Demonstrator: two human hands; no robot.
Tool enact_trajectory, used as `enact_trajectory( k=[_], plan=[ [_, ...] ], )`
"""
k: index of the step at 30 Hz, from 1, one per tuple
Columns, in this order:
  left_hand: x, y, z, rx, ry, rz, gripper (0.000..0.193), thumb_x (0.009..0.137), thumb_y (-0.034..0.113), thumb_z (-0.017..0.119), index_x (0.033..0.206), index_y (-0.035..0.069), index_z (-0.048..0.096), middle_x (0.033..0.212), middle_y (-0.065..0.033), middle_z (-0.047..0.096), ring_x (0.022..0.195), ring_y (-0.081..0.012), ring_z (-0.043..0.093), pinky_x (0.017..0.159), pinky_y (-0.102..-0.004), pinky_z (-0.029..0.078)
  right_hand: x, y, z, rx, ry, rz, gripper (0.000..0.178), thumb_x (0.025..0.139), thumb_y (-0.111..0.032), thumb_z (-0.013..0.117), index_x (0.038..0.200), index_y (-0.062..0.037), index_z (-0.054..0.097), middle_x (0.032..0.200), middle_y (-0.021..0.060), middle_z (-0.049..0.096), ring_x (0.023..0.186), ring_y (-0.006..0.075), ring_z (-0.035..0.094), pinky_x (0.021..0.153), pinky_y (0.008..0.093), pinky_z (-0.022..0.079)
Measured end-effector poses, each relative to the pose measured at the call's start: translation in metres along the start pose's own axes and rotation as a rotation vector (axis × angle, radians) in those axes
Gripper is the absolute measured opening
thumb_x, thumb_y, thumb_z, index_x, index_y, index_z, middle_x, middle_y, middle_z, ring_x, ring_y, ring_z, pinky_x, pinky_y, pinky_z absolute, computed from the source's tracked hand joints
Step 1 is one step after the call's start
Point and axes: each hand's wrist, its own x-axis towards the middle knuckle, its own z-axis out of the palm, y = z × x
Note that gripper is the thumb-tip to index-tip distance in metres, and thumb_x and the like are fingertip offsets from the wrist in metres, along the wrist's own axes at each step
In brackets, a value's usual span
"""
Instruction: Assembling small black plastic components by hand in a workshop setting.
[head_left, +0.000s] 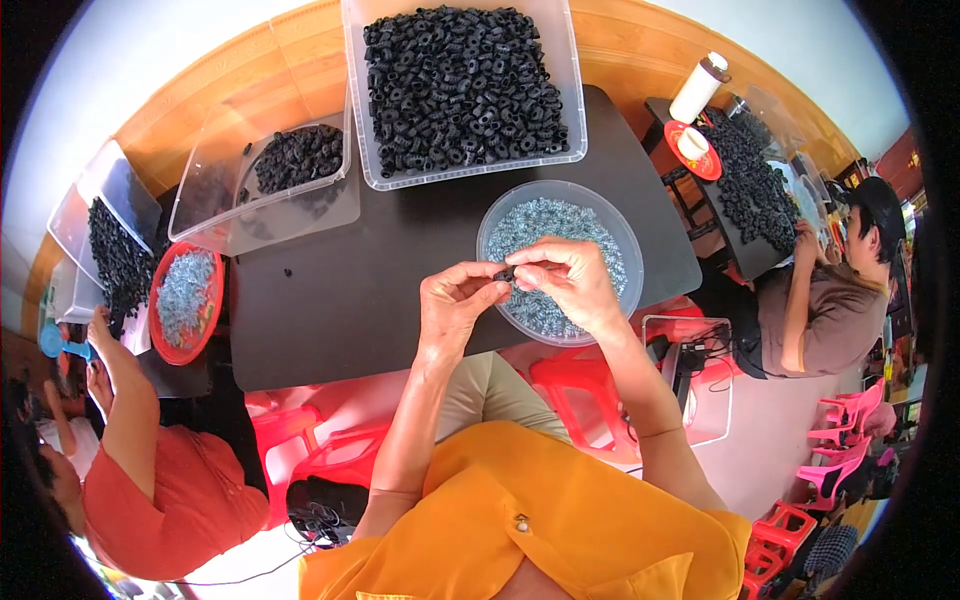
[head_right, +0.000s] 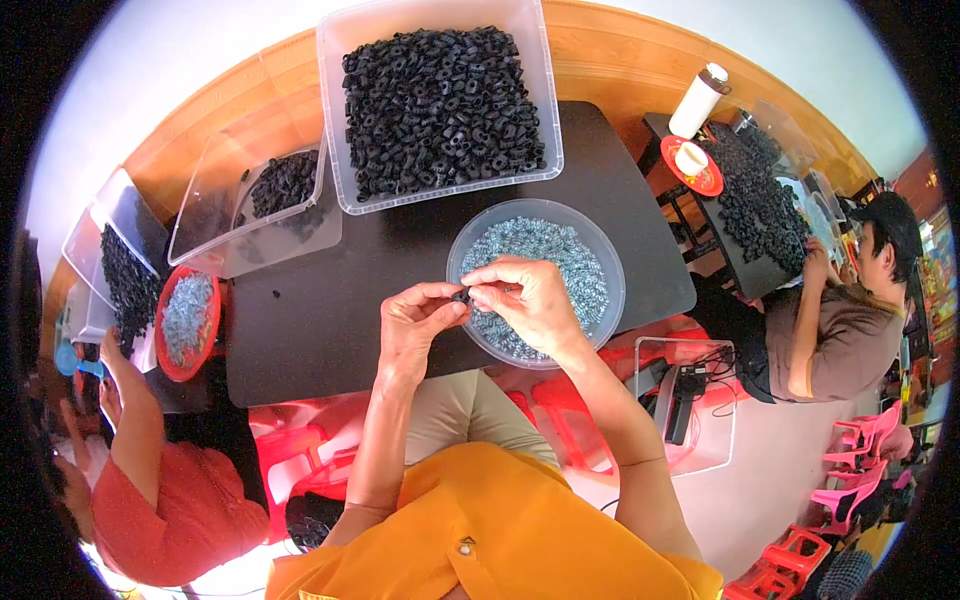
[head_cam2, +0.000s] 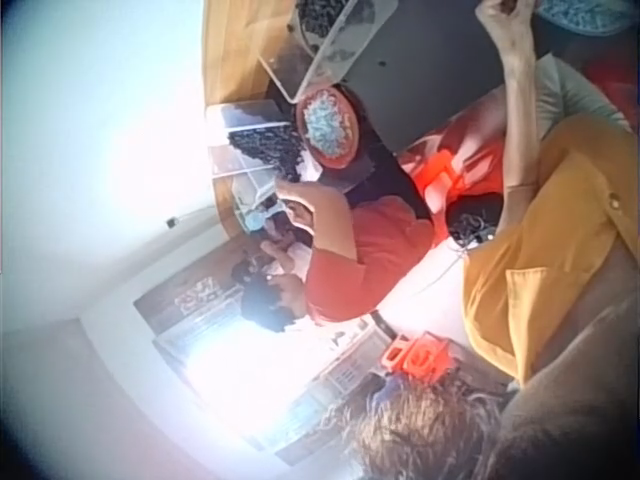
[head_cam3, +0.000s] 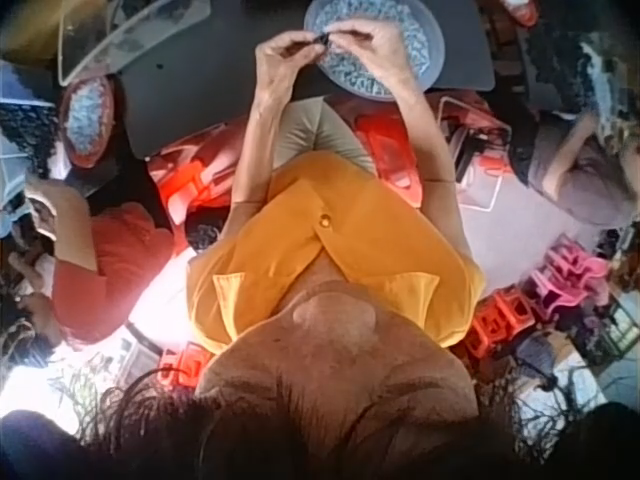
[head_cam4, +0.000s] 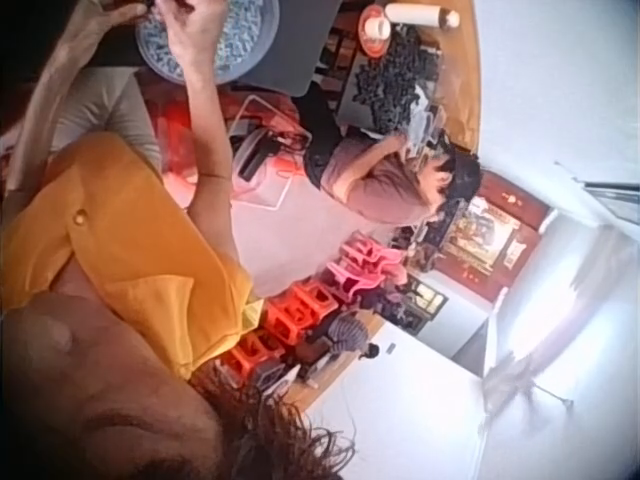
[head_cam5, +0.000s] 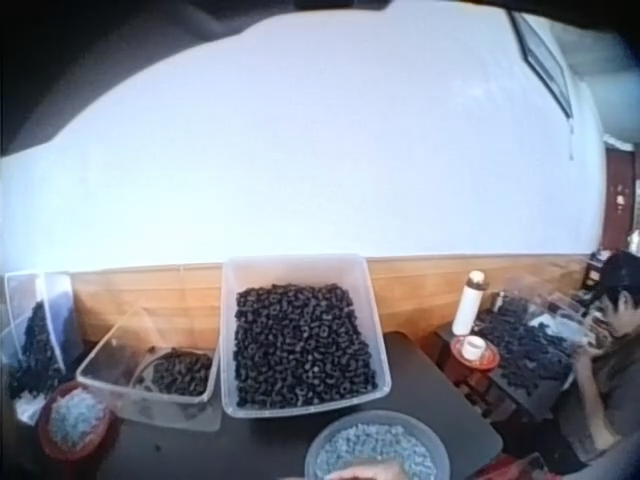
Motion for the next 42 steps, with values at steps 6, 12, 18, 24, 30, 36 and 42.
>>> enact_trajectory(
  k=[6, 12, 18, 24, 30, 36, 42],
  plan=[
    [-0.002, 0.001, -0.001, 0.075, 0.009, 0.026, 0.018, 0.076, -0.009, 0.063, 0.094, -0.004, 0.063, 0.084, -0.0077, 0.063, 0.075, -0.0131, 0.063, 0.07, -0.0243, 0.054, -0.002, -0.005, 0.008, -0.213, 0.05, -0.059, 0.014, 0.077, 0.005, 0.062, 0.089, -0.0005, 0.066, 0.078, 0.0079, 0.063, 0.069, 0.0115, 0.061, 0.058, 0.023, 0.051],
    [-0.003, 0.001, -0.001, 0.123, -0.004, 0.056, 0.019, 0.075, -0.01, 0.063, 0.093, -0.004, 0.063, 0.085, -0.0061, 0.06, 0.076, -0.0129, 0.061, 0.07, -0.0229, 0.053, -0.004, -0.004, 0.011, -0.258, 0.094, -0.093, 0.015, 0.075, 0.005, 0.063, 0.088, -0.0014, 0.066, 0.077, 0.0082, 0.063, 0.069, 0.0121, 0.062, 0.058, 0.024, 0.052],
    [-0.003, 0.001, -0.001, 0.104, -0.037, 0.089, 0.02, 0.075, -0.01, 0.063, 0.094, -0.003, 0.064, 0.086, -0.0061, 0.059, 0.076, -0.0121, 0.06, 0.069, -0.0221, 0.052, -0.004, 0.0, 0.007, -0.052, 0.069, 0.017, 0.014, 0.075, 0.006, 0.063, 0.087, 0.0, 0.065, 0.077, 0.0087, 0.063, 0.069, 0.0119, 0.063, 0.06, 0.0231, 0.052],
    [-0.002, -0.002, 0.001, 0.128, -0.014, 0.091, 0.019, 0.075, -0.01, 0.064, 0.092, -0.003, 0.064, 0.085, -0.0055, 0.059, 0.074, -0.0111, 0.059, 0.068, -0.0214, 0.051, -0.008, -0.003, 0.015, -0.365, 0.134, -0.189, 0.013, 0.075, 0.007, 0.061, 0.087, 0.0011, 0.064, 0.077, 0.0098, 0.062, 0.068, 0.0154, 0.063, 0.058, 0.0246, 0.051],
    [-0.001, -0.009, 0.002, 0.155, 0.023, 0.047, 0.015, 0.075, -0.01, 0.062, 0.089, -0.004, 0.064, 0.08, -0.0053, 0.061, 0.071, -0.0103, 0.06, 0.065, -0.0218, 0.051, -0.008, -0.001, 0.015, -0.62, 0.113, -0.329, 0.014, 0.072, 0.01, 0.06, 0.082, 0.0003, 0.061, 0.073, 0.0117, 0.059, 0.065, 0.0241, 0.062, 0.054, 0.0301, 0.048],
    [0.002, -0.015, 0.007, 0.262, 0.054, 0.089, 0.013, 0.075, -0.009, 0.061, 0.087, -0.006, 0.064, 0.077, -0.006, 0.062, 0.067, -0.0102, 0.06, 0.061, -0.0225, 0.05, -0.007, -0.001, 0.015, -0.674, 0.104, -0.309, 0.008, 0.073, 0.004, 0.057, 0.077, -0.0012, 0.052, 0.074, 0.0133, 0.054, 0.065, 0.0346, 0.056, 0.054, 0.041, 0.045],
    [0.009, -0.018, 0.02, 0.403, 0.14, 0.121, 0.014, 0.074, -0.001, 0.064, 0.086, -0.006, 0.063, 0.071, -0.0091, 0.065, 0.064, -0.0108, 0.062, 0.06, -0.0241, 0.049, -0.011, 0.004, 0.013, -0.794, 0.116, -0.331, 0.018, 0.07, 0.005, 0.056, 0.087, -0.0009, 0.053, 0.081, 0.0138, 0.052, 0.073, 0.0341, 0.055, 0.058, 0.0405, 0.046]
  ],
)
